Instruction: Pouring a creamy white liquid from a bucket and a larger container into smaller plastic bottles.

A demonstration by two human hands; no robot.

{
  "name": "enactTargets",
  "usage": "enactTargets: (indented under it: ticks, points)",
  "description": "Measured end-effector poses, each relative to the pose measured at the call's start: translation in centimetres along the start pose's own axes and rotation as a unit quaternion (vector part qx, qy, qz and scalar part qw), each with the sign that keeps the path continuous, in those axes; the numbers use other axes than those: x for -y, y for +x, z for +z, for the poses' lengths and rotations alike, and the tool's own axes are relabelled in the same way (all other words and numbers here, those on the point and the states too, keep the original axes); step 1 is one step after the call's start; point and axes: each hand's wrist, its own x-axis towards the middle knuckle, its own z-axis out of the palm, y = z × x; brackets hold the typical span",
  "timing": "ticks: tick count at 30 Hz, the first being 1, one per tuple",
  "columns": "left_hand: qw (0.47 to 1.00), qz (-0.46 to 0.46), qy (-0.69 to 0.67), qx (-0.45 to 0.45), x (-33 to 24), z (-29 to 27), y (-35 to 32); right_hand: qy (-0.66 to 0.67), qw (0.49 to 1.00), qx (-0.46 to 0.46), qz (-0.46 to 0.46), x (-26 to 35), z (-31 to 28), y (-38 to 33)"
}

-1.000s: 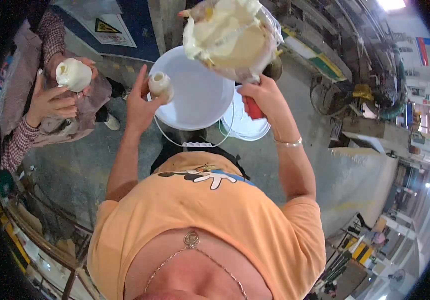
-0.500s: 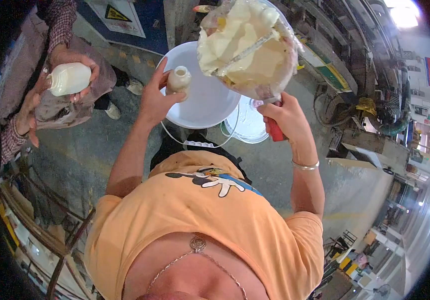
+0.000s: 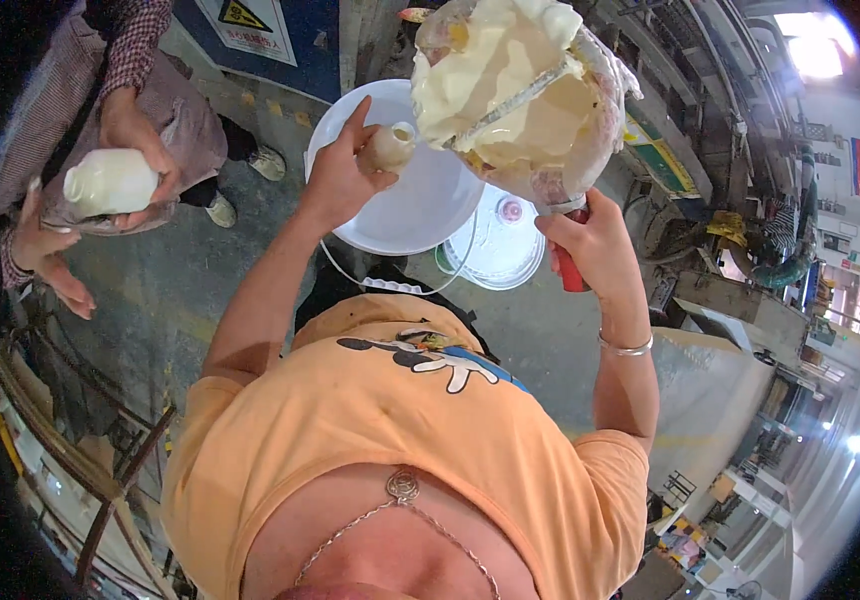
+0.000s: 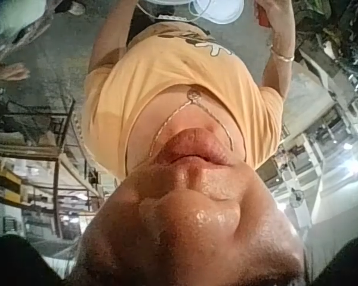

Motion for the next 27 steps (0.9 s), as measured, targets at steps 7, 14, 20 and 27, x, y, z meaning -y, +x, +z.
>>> enactTargets:
  ticks: [7, 14, 20, 27]
  points:
    - [0.998, 0.055, -0.013, 0.001, -0.1, 0.5, 0.0, -0.003, 1.000, -0.018, -0.020, -0.1, -0.2, -0.2]
    - [0.999, 0.053, 0.004, 0.005, -0.5, 0.6, 0.7, -0.015, 0.998, -0.035, -0.043, -0.1, -0.2, 0.0]
    - [0.999, 0.042, -0.009, 0.003, -1.1, 0.8, 1.3, -0.021, 0.998, -0.033, -0.048, 0.5, -0.8, 0.5]
    - [1.000, 0.023, 0.010, -0.005, -2.3, 0.7, 2.1, -0.007, 0.998, -0.029, -0.058, 1.2, -1.5, 1.0]
